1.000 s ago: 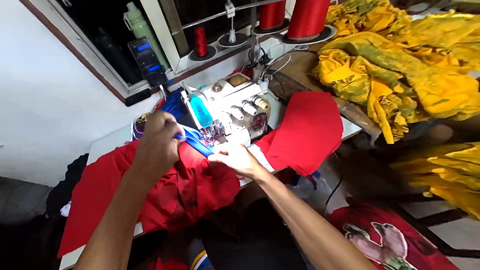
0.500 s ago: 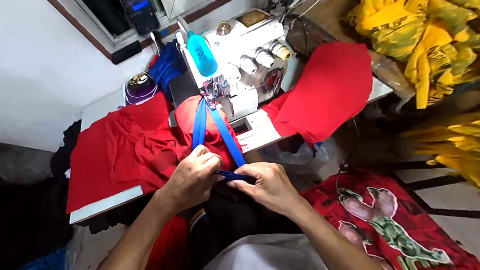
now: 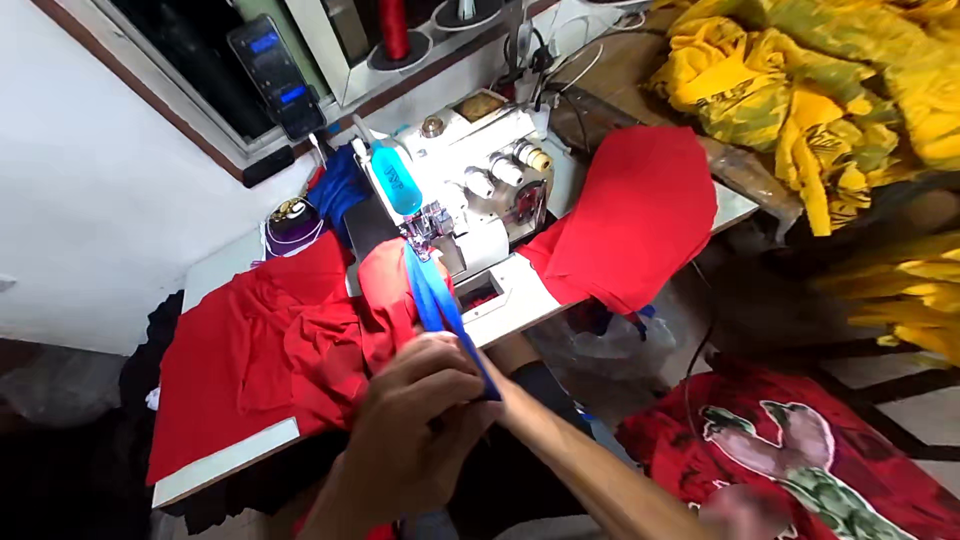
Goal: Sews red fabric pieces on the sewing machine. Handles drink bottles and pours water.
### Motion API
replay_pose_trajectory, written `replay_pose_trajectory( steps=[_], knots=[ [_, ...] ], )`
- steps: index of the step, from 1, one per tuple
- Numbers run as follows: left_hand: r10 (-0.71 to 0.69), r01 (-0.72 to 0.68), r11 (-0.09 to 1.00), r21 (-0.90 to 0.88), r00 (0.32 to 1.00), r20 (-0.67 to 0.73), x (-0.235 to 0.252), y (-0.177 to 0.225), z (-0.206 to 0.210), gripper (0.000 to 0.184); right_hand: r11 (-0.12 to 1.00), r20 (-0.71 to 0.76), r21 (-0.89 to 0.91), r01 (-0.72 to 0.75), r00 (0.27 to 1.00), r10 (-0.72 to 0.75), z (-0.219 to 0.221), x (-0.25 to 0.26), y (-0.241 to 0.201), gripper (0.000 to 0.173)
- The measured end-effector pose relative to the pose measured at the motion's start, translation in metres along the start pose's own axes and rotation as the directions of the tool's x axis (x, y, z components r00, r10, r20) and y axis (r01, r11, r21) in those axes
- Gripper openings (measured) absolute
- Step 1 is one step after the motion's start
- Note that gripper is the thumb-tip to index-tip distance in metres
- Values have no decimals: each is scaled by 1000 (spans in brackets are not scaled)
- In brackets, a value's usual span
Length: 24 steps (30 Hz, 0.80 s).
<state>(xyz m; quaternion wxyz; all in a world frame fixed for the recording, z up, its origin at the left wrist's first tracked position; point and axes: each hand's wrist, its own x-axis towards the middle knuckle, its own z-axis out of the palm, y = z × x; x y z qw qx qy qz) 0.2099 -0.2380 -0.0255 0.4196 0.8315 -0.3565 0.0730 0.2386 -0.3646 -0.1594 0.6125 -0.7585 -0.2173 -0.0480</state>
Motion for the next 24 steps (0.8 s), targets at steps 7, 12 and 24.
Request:
replay_pose_trajectory(
  steps=[7, 12, 24],
  knots=[
    [-113, 46, 932, 361, 979, 169, -41, -43, 7, 48, 986, 53, -148, 81, 996, -74, -60, -45, -45, 36],
    [37, -35, 866, 499, 999, 7, -34, -2, 22, 34, 879, -116, 35, -476, 872, 476, -58, 7, -21, 43],
    [-92, 120, 751, 649, 993, -77, -63, 3, 21, 34, 630, 99, 604, -488, 830, 549, -8, 32, 1, 10]
  ],
)
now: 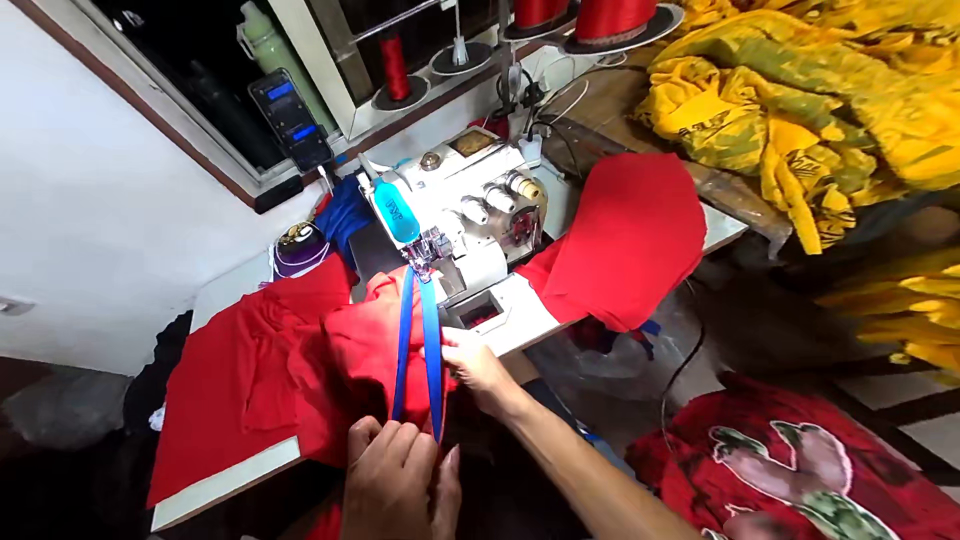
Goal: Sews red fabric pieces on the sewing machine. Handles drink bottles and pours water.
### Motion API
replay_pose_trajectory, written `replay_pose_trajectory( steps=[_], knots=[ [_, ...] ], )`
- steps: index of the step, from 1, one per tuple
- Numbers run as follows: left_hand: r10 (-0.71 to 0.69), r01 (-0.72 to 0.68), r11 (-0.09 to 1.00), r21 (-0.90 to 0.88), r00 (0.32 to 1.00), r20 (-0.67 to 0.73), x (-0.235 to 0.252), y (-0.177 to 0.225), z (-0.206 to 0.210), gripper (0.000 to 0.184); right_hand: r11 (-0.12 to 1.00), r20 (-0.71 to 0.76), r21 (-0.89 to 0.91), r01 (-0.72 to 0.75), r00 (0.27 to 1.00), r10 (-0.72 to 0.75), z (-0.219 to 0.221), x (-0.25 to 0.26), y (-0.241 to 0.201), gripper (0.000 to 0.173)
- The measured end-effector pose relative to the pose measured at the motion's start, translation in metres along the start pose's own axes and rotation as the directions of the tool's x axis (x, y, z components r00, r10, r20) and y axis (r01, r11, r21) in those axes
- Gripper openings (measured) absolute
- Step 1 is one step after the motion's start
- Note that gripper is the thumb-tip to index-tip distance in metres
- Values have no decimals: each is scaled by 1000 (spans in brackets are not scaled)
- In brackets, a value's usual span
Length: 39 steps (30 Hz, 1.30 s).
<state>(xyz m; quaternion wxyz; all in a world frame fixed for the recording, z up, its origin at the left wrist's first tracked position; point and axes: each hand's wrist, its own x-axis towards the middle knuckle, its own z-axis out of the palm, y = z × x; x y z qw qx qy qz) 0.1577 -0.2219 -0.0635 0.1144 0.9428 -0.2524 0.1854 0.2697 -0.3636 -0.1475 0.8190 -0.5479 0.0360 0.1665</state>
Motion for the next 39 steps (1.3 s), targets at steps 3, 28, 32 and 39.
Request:
replay_pose_trajectory(
  steps=[3, 28, 32, 39],
  knots=[
    [15, -16, 1000, -22, 1000, -12, -3, 13, 21, 33, 937, -122, -349, 9, 991, -55, -26, -34, -1, 15],
    [-140, 139, 990, 15, 989, 54, 66, -44, 61, 50, 996, -244, -47, 79, 966, -88, -20, -118, 0, 19],
    [-165, 150, 980, 129, 979, 116, 84, -54, 68, 49, 997, -284, 37, 71, 957, -57, -13, -104, -7, 16],
    [-272, 231, 950, 211, 943, 192, 136, -95, 73, 46, 990, -261, 127, 61, 965, -26, -8, -30, -16, 21]
  ],
)
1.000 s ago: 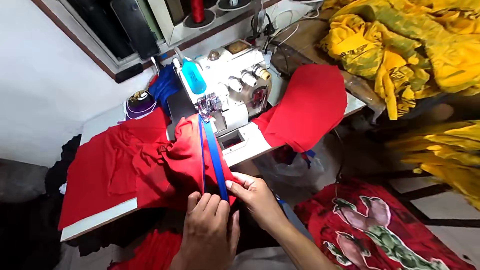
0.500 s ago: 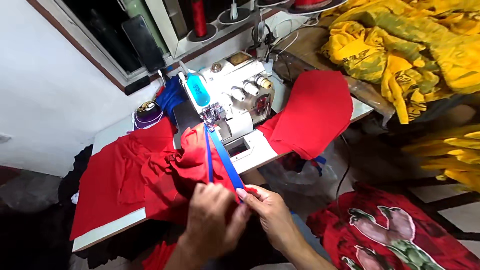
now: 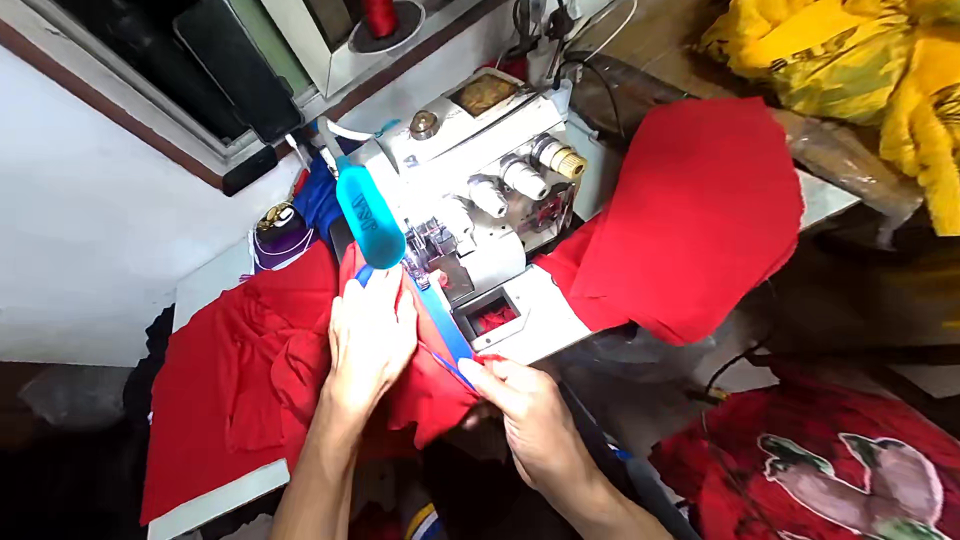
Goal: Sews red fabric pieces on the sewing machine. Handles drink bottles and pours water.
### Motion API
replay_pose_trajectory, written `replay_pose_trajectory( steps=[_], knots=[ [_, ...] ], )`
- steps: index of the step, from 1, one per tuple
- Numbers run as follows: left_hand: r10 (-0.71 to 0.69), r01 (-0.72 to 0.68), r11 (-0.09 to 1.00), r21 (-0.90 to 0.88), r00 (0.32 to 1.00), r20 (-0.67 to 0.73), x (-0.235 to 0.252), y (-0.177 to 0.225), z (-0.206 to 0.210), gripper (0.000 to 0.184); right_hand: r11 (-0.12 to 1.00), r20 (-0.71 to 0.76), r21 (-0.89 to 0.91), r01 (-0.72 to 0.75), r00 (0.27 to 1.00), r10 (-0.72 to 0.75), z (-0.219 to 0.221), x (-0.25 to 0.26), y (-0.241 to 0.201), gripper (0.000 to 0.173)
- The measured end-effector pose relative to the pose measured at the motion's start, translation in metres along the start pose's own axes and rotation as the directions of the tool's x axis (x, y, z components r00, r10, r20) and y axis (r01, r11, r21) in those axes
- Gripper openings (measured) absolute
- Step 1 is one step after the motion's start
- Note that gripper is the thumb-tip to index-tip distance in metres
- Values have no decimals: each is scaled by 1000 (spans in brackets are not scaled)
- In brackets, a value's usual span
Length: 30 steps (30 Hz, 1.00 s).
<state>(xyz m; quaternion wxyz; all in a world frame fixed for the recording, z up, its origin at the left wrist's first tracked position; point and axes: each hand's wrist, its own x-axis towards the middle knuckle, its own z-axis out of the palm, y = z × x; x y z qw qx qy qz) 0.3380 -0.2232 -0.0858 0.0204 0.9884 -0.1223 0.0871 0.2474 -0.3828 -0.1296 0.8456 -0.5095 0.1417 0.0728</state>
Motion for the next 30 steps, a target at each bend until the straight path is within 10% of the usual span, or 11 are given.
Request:
replay_pose_trajectory(
  steps=[5, 13, 18, 22, 26, 30],
  knots=[
    [-67, 68, 995, -68, 998, 11, 46, -33, 6, 34, 999, 4, -3, -33, 999, 33, 21, 44, -5, 26],
    [370, -372, 926, -59, 928, -45, -18, -116, -47, 40, 1000, -81, -27, 14, 997, -16, 31, 46, -6, 30],
    [527, -538, 817, -205, 843, -114, -91, -26, -130, 35, 947, 89, -208, 245, 969, -232, 64, 6, 21, 42],
    [588, -639, 720, -270, 769, -252, -108, 19, -90, 33, 978, 431, -44, 203, 887, -164, 58, 11, 28, 21],
    [450, -477, 825, -303, 879, -157, -137, 3, -60, 35, 709, 399, -513, 484, 866, -303, 2, 27, 27, 22],
    [376, -439, 843, -309, 894, -245, -140, 15, -38, 34, 476, 413, -414, 776, 626, -661, -9, 6, 25, 21]
  ],
)
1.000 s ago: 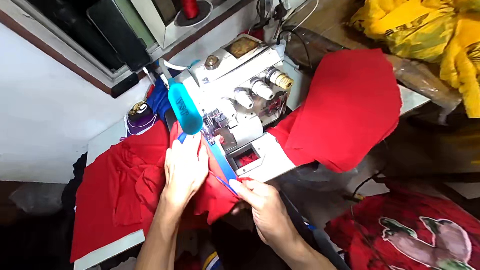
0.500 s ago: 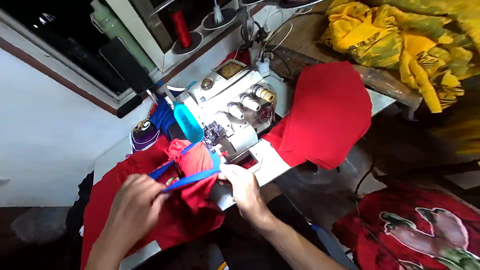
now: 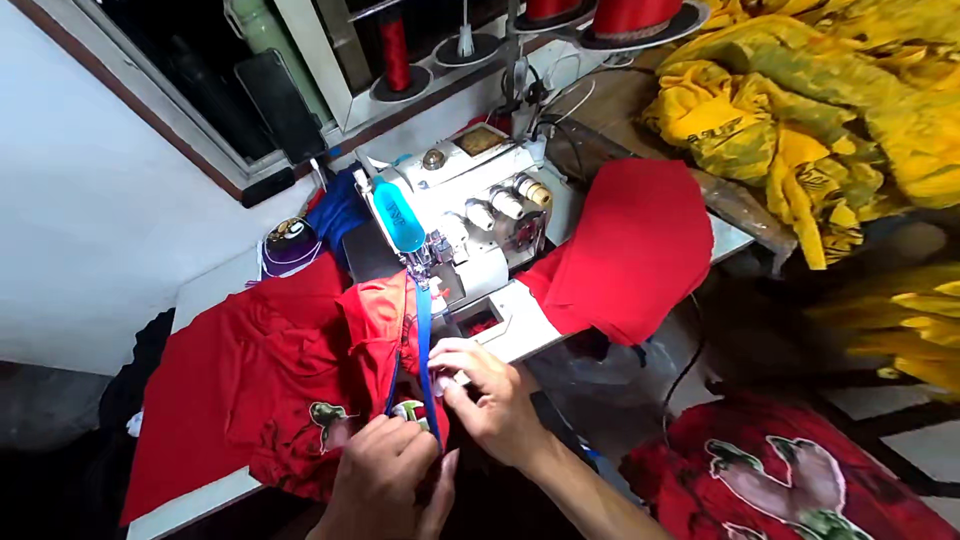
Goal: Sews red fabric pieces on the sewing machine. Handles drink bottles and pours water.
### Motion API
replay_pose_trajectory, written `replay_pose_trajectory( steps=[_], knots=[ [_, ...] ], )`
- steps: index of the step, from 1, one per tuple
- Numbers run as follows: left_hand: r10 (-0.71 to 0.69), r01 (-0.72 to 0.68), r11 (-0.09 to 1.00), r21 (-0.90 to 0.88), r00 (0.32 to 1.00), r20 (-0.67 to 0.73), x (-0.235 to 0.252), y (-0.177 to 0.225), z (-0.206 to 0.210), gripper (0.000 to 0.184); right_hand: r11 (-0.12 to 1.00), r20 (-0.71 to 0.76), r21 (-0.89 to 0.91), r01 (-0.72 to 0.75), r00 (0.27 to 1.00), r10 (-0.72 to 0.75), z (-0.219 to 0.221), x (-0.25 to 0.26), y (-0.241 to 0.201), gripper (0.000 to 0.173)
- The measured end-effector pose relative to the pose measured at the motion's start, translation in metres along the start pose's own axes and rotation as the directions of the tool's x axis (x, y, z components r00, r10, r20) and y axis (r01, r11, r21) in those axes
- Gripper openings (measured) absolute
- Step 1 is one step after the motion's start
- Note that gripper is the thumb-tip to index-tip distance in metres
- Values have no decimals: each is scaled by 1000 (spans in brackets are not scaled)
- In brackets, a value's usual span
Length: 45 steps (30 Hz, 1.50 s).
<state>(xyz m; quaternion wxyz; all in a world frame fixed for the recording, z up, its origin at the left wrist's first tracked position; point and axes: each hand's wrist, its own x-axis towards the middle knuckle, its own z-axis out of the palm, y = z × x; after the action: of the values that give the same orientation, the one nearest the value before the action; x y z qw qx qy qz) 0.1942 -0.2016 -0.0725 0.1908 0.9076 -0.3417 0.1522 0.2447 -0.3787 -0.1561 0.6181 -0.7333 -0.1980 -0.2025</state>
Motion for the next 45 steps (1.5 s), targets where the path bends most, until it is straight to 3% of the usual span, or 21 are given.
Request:
replay_pose_trajectory(
  steps=[2, 5, 9, 11, 13, 16, 19, 22, 31, 34, 37, 40, 45],
  knots=[
    [12, -9, 998, 70, 999, -41, 11, 2, -5, 35, 995, 62, -60, 77, 995, -73, -1, 2, -1, 22],
    [-27, 35, 987, 160, 998, -49, 6, -1, -4, 39, 973, 152, -216, 79, 987, -47, -9, 4, 3, 25],
    [-67, 76, 987, 143, 996, -65, 3, 11, 9, 37, 894, 42, -435, -109, 989, 141, -5, 25, -10, 26],
    [-71, 86, 984, 154, 993, -98, 7, 18, 11, 35, 865, 11, -383, -324, 935, 355, -7, 42, -14, 18],
    [-87, 107, 981, 162, 989, -123, 6, 21, 12, 36, 785, 73, -213, -581, 792, 606, -16, 57, -13, 20],
    [-156, 174, 977, 125, 978, -140, -3, 28, 24, 38, 652, 212, 85, -753, 653, 727, -18, 46, -6, 24],
    [-203, 217, 971, 102, 971, -130, 1, 40, 28, 33, 607, 273, 128, -784, 616, 739, -19, 21, -12, 13],
    [-193, 206, 971, 121, 975, -112, 3, 47, 33, 32, 589, 275, 183, -788, 616, 738, -24, 4, -26, 15],
    [-150, 157, 982, 100, 986, -79, -8, 58, 47, 30, 682, 285, 183, -708, 702, 653, -33, -22, -47, 28],
    [-91, 96, 992, 78, 994, -64, -2, 65, 42, 31, 698, 185, 219, -682, 732, 656, -31, -16, -50, 25],
    [-137, 128, 987, -98, 986, -90, 8, 36, 35, 35, 697, 38, 196, -690, 716, 697, -26, -21, -37, 20],
    [-249, 284, 949, 134, 941, -230, 40, -8, 43, 34, 699, -16, 229, -677, 715, 698, -30, -33, -34, 19],
    [-371, 394, 882, 258, 919, -137, 60, -31, 63, 43, 651, -29, 376, -659, 694, 720, -28, -27, -37, 19]
  ],
)
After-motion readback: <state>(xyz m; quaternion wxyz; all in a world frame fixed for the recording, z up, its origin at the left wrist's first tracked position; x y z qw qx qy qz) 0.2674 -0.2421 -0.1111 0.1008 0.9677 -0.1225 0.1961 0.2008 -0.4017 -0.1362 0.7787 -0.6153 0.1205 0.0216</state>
